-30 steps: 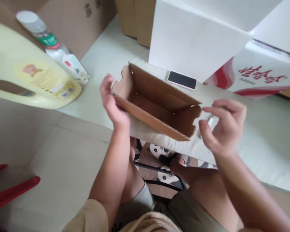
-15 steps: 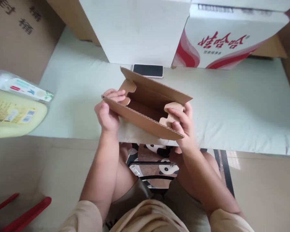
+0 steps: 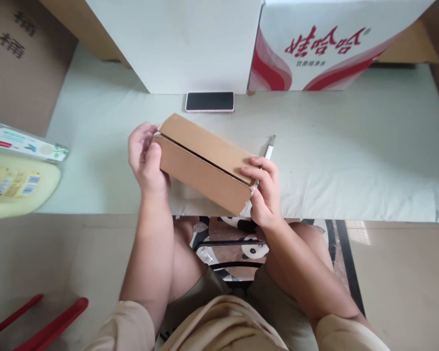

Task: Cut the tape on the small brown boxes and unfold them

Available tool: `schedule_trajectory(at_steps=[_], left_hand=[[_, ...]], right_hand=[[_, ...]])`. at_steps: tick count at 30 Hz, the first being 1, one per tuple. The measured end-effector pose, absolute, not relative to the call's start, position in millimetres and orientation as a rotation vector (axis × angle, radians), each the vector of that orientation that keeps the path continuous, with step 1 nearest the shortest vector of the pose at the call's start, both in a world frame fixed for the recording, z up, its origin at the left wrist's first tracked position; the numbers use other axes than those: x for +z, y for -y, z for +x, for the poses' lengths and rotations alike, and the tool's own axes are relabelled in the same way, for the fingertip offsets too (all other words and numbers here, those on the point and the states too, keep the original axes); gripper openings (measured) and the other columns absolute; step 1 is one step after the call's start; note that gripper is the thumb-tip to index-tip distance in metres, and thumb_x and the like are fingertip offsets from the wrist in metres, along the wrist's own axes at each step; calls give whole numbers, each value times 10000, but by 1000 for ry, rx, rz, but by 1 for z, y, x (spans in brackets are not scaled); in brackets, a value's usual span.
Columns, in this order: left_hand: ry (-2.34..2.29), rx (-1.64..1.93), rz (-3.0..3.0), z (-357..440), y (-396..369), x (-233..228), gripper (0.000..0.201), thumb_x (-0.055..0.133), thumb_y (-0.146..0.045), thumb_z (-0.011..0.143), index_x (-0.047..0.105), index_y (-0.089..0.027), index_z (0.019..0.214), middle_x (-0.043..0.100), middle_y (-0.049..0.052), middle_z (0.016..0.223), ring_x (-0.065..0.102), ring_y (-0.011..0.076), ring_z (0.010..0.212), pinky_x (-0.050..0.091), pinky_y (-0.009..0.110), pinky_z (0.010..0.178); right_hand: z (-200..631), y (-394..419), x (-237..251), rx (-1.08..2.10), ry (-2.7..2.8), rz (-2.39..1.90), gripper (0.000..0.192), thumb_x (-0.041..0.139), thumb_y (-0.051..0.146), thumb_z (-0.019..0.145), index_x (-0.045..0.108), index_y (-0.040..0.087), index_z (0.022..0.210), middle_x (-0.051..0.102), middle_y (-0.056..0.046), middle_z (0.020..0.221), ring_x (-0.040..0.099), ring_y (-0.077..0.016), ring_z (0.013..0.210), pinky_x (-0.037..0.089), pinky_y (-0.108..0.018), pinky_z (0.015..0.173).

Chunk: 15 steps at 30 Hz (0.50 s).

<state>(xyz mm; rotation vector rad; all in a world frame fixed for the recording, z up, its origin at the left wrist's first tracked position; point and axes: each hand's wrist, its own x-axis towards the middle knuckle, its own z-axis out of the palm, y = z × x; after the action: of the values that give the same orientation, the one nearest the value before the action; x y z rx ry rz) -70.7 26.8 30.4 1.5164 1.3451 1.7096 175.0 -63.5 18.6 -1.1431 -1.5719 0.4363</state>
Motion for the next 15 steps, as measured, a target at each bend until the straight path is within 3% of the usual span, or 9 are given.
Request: schedule_trajectory(at_steps=[2, 7, 11, 15], left_hand=[[-1383, 1656, 1566, -74, -28, 33, 544, 572, -730, 919, 726, -284, 1191, 708, 78, 1330, 622, 304, 1380, 539, 464, 1150], [-1449, 1578, 1591, -80, -28, 39, 312, 608, -512, 959, 809, -277, 1007, 737, 48, 1287, 633, 285, 1359, 520, 459, 1185], [-1469, 1648, 1551, -95, -31, 33, 263, 599, -418, 966, 814, -272, 1007, 756, 32, 1242, 651, 268, 1333, 508, 453, 1202], [-1448, 1691, 1511, -120, -35, 24, 290, 606, -437, 968, 803, -238, 1044, 753, 39, 1264, 659, 255, 1315, 493, 435, 1205]], right_hand=[[177, 63, 16, 436, 1539, -1074, 357, 419, 432, 1009, 684, 397, 1246, 554, -57, 1309, 568, -299, 1304, 411, -557, 1228], [178, 63, 9, 483, 1512, -1042, 418, 370, 443, 1001, 680, 391, 1277, 550, -46, 1387, 541, -309, 1368, 393, -554, 1240], [180, 62, 7, 515, 1432, -1164, 500, 386, 512, 1012, 507, 392, 1482, 455, -61, 1589, 484, -332, 1488, 433, -579, 1215], [182, 61, 6, 720, 1492, -1263, 590, 439, 562, 1028, 378, 369, 1582, 434, -85, 1662, 440, -329, 1544, 418, -595, 1238]])
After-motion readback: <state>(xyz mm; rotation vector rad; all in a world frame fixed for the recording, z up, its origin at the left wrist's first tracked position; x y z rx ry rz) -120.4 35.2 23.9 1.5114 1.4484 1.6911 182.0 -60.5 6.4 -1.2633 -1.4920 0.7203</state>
